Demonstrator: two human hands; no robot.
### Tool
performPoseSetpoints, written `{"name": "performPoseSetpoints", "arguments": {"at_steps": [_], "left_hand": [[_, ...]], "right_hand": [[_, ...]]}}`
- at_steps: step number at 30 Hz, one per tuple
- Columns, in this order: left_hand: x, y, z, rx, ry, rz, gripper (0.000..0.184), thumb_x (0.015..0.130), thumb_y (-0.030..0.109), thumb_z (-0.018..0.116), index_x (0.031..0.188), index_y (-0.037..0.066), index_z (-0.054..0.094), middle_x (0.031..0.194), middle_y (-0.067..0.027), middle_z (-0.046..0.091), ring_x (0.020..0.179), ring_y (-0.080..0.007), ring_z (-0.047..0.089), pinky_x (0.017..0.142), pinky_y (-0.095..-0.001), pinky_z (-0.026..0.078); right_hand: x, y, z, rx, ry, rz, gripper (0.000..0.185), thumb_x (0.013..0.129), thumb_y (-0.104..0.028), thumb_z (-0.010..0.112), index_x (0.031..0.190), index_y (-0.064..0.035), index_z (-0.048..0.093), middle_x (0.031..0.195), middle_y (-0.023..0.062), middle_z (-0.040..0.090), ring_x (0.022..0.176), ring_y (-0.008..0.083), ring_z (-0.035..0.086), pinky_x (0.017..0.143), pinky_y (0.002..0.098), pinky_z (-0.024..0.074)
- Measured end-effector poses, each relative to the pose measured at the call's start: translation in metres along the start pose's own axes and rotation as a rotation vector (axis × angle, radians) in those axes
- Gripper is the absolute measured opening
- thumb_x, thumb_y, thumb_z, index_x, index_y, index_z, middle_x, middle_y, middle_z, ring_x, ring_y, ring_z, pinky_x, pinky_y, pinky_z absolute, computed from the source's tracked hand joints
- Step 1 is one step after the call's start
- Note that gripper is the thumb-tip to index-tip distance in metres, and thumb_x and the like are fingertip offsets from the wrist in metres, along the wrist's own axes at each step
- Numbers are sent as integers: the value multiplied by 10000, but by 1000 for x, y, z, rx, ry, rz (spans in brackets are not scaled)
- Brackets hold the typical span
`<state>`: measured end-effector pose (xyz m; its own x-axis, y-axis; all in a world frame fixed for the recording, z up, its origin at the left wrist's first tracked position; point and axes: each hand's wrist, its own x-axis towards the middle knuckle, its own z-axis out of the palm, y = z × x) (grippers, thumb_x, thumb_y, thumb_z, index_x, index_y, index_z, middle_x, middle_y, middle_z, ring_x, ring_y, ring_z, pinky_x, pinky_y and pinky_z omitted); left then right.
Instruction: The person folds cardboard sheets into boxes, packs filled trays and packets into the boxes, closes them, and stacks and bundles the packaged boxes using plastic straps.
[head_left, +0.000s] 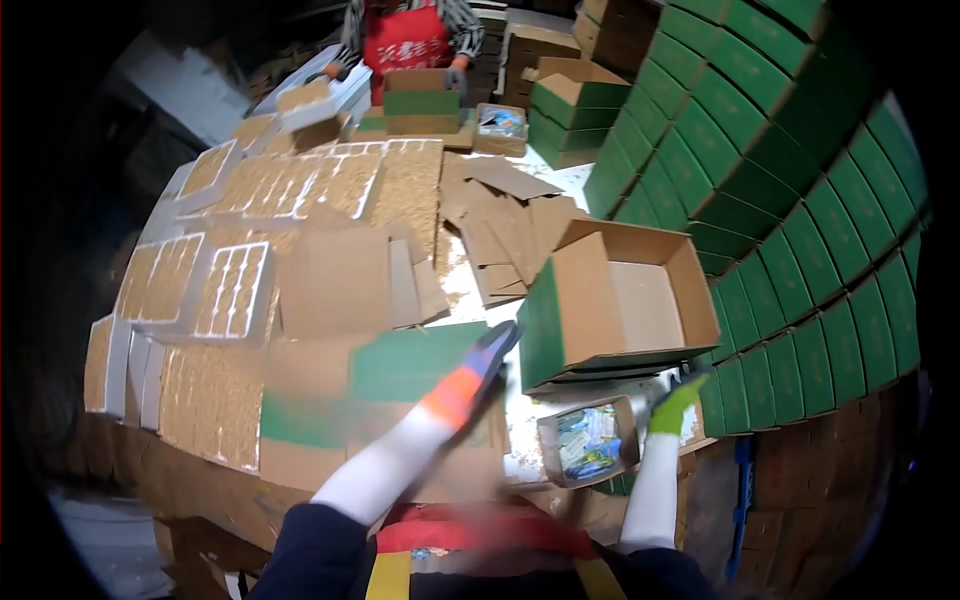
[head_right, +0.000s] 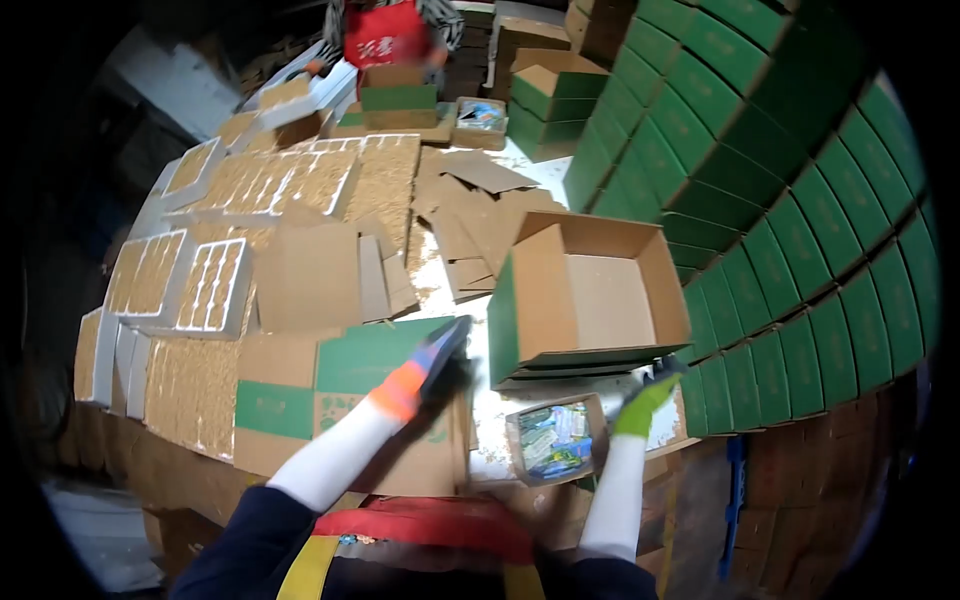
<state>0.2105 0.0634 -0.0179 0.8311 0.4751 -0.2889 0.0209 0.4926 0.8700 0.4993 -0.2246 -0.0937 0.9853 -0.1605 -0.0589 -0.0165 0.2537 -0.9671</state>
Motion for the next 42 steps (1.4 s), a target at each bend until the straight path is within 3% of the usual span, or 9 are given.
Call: {"name": "performPoseSetpoints", "arguments": {"at_steps": [3, 7, 12, 16, 18, 24, 32, 36, 42], "left_hand": [[-112, 6, -107, 854, 554, 854, 469, 827, 6, 623, 1273, 7, 476, 1205, -137, 553, 999, -221, 583, 899, -327, 479], [-253, -46, -266, 1081, 1225, 156, 831, 724, 260, 763, 1380, -38, 348, 1355, -240, 443, 1238, -335, 450, 1045, -391, 353], [-293, 12, -227, 509, 652, -26, 957, 681, 254, 813, 1415, -34, 271, 1287, -240, 498, 1179, -267, 499, 984, -404, 413], [-317, 128, -174, 1575, 192, 222, 848, 609, 239, 804, 1358, 80, 441, 1436, -283, 308, 1344, -391, 294, 1097, -459, 265], [-311, 140, -213, 1530, 39, 433, 502, 659, 80, 734, 1149, 83, 629, 1244, -165, 562, 1162, -351, 507, 977, -401, 422], [-230, 242, -220, 1711, 86, 138, 529, 694, 187, 742, 1192, 85, 597, 1154, -127, 613, 1058, -326, 574, 908, -418, 461], [-196, 173, -137, 1931, 302, 971, 636, 703, 308, 725, 1269, 108, 515, 1397, -129, 428, 1334, -423, 302, 1079, -570, 216], [-218, 159, -130, 1747, 224, 1137, 311, 690, 293, 726, 922, 132, 596, 1217, -59, 568, 1193, -324, 474, 990, -522, 328], [-258, 179, -91, 1270, -348, 1035, 566, 842, 321, 617, 1329, 70, 475, 1281, -144, 537, 1176, -292, 510, 997, -403, 394]], "right_hand": [[-134, -68, 2, -404, -254, -397, 429, 976, -359, 426, 1231, -23, 502, 1180, 87, 556, 1099, 188, 510, 942, 317, 394], [-292, -32, 30, -506, -834, -8, 636, 880, -346, 598, 1353, 22, 386, 1319, 170, 477, 1239, 256, 444, 1047, 340, 330], [-348, 7, 48, -1084, -867, 30, 1050, 761, -557, 657, 1426, 95, 172, 1460, 326, 209, 1379, 430, 188, 1132, 419, 192], [-333, -101, 108, -1303, -1081, -176, 882, 778, -587, 619, 1344, 52, 397, 1376, 316, 374, 1247, 466, 398, 1054, 448, 332], [-314, -137, 124, -1233, -1470, -1293, 533, 819, -463, 629, 1166, -62, 583, 1216, 243, 532, 1080, 398, 531, 881, 459, 454], [-365, -168, 231, -999, -1347, -1163, 320, 822, -445, 618, 977, -165, 623, 836, 111, 629, 750, 294, 617, 635, 407, 468], [-301, -171, 338, -1213, -1888, -570, 574, 831, -596, 526, 1193, -152, 568, 1182, 132, 606, 1096, 324, 558, 901, 407, 431], [-326, -180, 360, -1173, -1717, -955, 483, 810, -538, 597, 1089, -148, 653, 1017, 126, 668, 918, 340, 618, 802, 430, 478], [-369, -124, 362, -890, -1590, -1268, 445, 810, -544, 590, 973, -136, 659, 877, 143, 658, 853, 345, 617, 734, 443, 483]]}}
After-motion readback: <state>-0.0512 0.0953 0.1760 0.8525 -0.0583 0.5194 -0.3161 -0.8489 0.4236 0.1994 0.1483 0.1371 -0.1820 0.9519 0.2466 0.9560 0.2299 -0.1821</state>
